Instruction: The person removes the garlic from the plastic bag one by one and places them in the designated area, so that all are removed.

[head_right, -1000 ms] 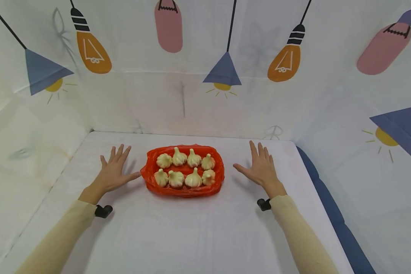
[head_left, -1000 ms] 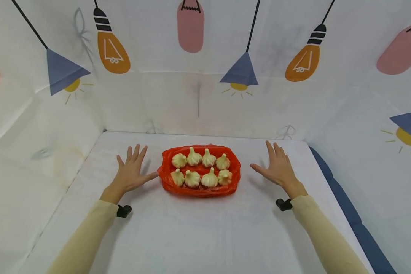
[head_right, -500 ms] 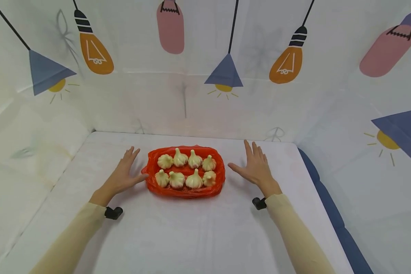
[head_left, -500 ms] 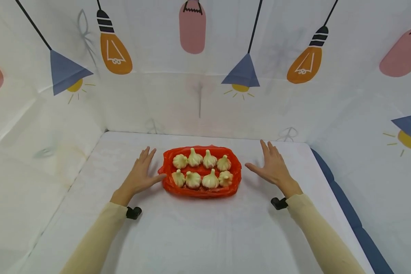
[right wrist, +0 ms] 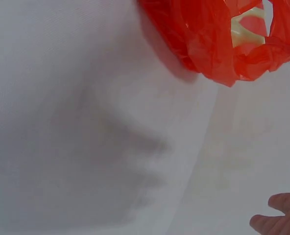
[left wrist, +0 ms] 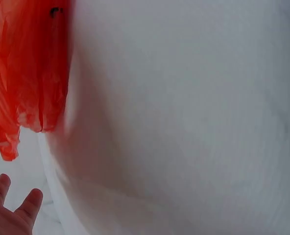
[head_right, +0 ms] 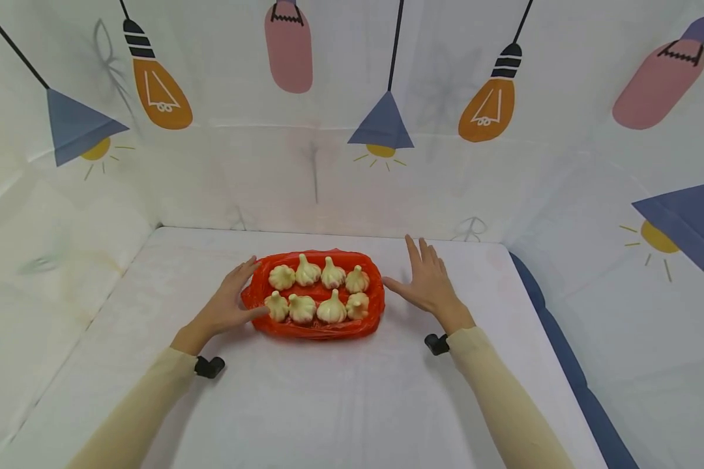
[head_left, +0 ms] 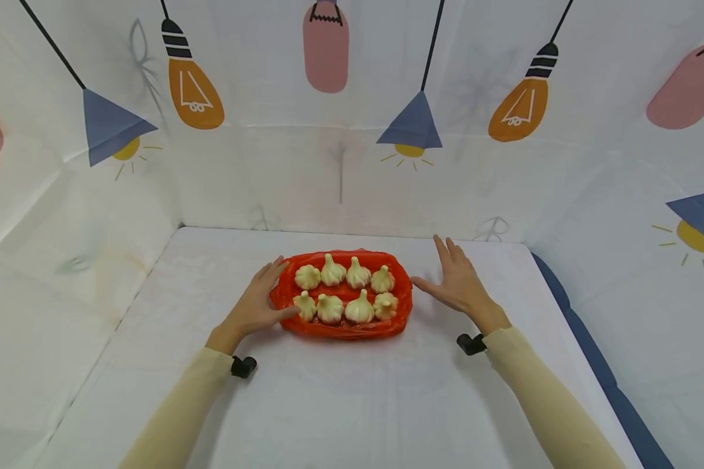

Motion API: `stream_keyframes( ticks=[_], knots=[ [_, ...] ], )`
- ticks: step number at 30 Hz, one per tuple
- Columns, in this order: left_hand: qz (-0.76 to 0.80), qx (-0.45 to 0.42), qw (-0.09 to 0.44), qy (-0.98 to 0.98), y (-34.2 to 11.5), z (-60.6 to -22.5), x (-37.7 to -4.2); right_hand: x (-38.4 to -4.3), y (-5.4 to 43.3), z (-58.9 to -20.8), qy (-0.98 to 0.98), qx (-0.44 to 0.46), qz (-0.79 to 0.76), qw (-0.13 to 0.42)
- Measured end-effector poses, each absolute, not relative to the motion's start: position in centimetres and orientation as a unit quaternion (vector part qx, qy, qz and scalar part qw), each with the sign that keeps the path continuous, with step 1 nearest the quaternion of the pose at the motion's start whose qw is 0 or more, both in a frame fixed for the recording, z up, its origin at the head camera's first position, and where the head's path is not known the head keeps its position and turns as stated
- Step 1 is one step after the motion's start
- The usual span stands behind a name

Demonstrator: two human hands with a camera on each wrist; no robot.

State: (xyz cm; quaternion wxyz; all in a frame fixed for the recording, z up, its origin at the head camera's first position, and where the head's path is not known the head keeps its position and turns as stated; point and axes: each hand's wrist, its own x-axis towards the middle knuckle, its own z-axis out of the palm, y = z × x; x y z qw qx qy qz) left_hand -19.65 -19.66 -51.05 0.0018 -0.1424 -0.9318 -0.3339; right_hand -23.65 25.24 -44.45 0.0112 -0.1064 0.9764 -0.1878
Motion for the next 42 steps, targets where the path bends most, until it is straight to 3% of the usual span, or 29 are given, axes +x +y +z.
stream_keyframes(
  ticks=[13, 24, 42],
  knots=[
    [-0.391, -0.144, -0.03, -0.909, -18.3, -52.3, -19.5, -24.2, 21.7, -42.7, 0.965, -0.159, -0.208, 0.03],
    [-0.441, -0.145, -0.02, -0.885, -17.7, -52.9, -19.4, -25.1, 18.4, -42.0, 0.954, -0.197, -0.223, 0.047],
    [-0.426, -0.134, -0.035, -0.894, -16.9, -53.0, -19.9, -25.1, 13.0, -41.8, 0.906, -0.272, -0.303, 0.115]
  ],
)
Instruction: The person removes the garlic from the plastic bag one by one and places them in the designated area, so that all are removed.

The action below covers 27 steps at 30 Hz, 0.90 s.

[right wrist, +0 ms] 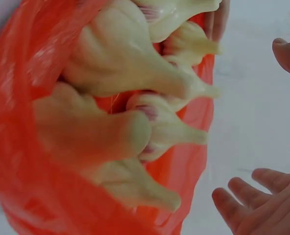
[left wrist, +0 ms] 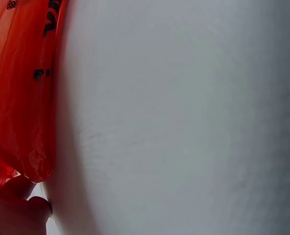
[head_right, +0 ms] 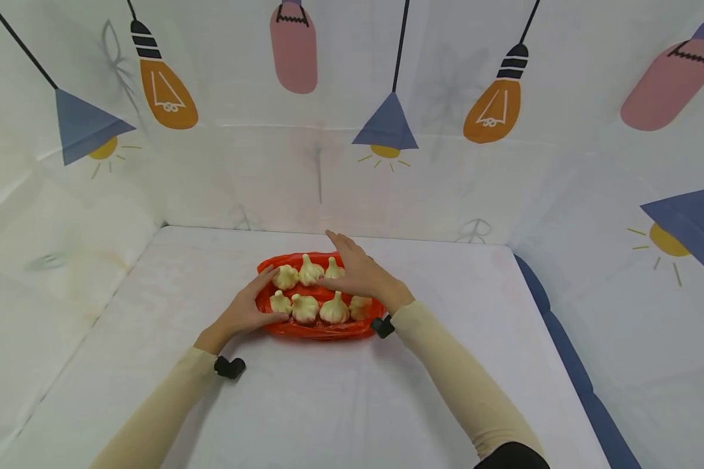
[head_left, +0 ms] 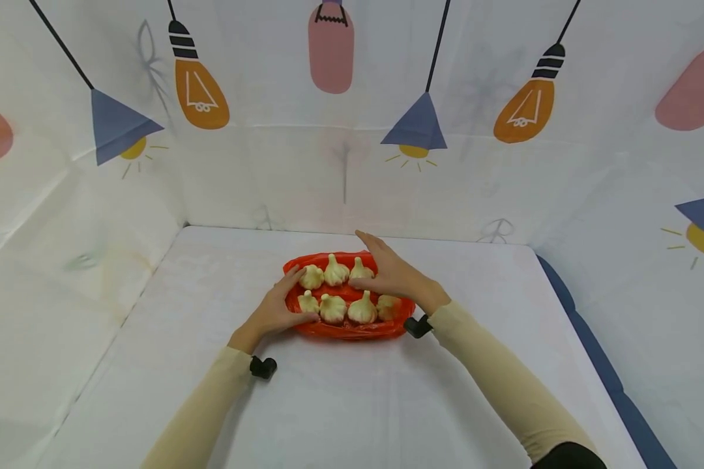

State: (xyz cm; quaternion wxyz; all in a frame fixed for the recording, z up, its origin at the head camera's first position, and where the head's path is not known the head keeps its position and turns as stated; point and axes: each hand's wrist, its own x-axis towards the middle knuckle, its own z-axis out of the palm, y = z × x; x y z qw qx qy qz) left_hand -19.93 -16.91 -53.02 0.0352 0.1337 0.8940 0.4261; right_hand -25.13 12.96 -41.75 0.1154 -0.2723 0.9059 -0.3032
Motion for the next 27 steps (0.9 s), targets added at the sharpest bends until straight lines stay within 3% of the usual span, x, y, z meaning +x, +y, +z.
stream_keyframes(
  ticks=[27],
  knots=[
    [0.443, 0.117, 0.05, 0.888, -17.2, -52.4, -19.9, -26.7, 7.3, -44.7, 0.874, -0.29, -0.363, 0.145]
  ],
)
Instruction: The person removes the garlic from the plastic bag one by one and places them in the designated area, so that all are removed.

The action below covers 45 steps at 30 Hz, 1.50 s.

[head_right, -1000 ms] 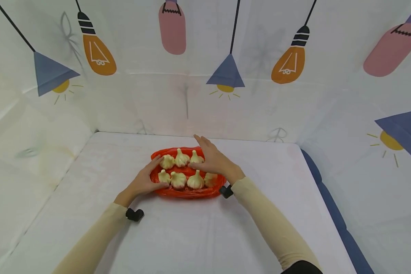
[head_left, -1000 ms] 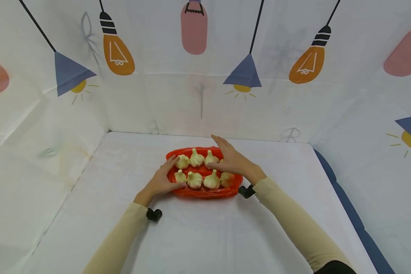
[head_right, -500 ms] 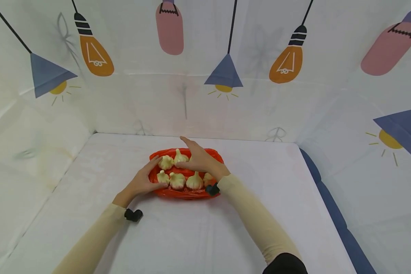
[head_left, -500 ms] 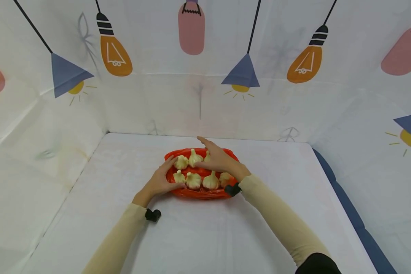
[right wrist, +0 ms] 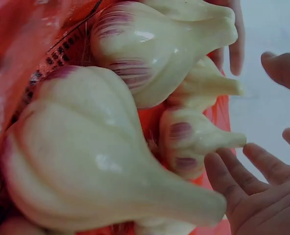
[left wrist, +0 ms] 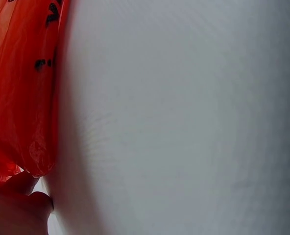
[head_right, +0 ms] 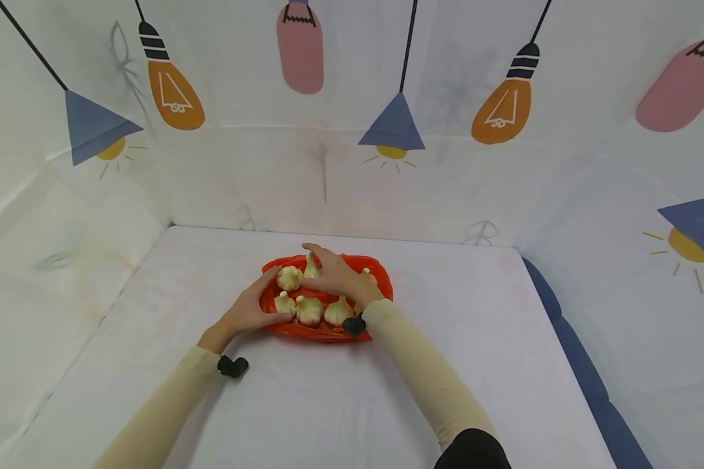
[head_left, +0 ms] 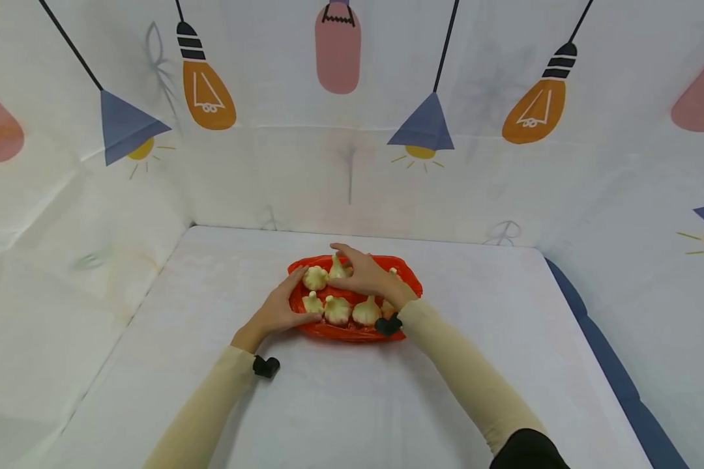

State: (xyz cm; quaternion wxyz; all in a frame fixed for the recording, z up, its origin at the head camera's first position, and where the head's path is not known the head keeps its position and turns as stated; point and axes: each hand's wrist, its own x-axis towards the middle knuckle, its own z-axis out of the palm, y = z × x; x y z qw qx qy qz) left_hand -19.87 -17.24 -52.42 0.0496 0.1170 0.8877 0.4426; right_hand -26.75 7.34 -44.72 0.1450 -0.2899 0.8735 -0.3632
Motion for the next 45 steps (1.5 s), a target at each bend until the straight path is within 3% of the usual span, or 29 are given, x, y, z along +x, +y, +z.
stream_keyframes(
  ticks=[6, 24, 45],
  knots=[
    [0.442, 0.122, 0.052, 0.887, -17.3, -52.3, -19.7, -26.6, 6.1, -44.4, 0.864, -0.327, -0.359, 0.131],
    [0.444, 0.13, 0.037, 0.886, -17.9, -53.0, -19.8, -27.2, 3.4, -45.7, 0.879, -0.337, -0.266, 0.205],
    [0.442, 0.129, 0.051, 0.887, -18.0, -53.1, -20.2, -27.2, 2.8, -46.5, 0.889, -0.337, -0.253, 0.177]
  ],
)
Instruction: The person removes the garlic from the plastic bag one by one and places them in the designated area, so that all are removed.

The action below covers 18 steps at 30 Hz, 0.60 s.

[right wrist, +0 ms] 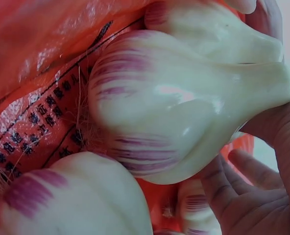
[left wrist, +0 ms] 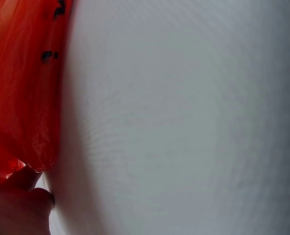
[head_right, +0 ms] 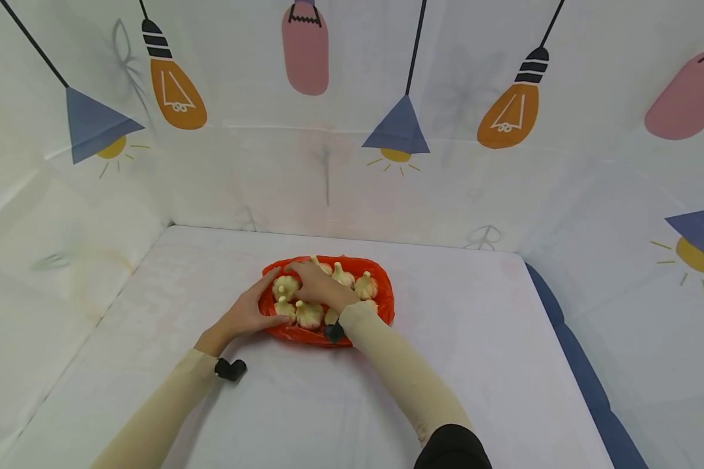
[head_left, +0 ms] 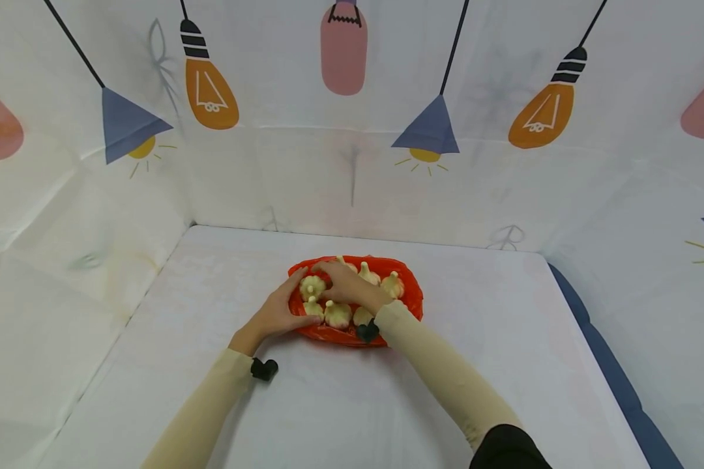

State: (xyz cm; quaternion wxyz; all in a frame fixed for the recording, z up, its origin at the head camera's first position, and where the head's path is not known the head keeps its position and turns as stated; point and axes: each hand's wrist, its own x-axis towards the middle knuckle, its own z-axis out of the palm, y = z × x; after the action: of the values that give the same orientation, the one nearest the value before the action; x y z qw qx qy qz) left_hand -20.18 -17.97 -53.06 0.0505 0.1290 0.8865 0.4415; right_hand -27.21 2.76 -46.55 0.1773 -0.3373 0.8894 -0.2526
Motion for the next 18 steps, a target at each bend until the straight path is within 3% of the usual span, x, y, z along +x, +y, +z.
stream_keyframes(
  ticks=[18],
  knots=[
    [0.433, 0.127, 0.057, 0.89, -17.92, -52.73, -20.02, -27.57, 3.2, -47.1, 0.886, -0.307, -0.293, 0.188]
  ],
)
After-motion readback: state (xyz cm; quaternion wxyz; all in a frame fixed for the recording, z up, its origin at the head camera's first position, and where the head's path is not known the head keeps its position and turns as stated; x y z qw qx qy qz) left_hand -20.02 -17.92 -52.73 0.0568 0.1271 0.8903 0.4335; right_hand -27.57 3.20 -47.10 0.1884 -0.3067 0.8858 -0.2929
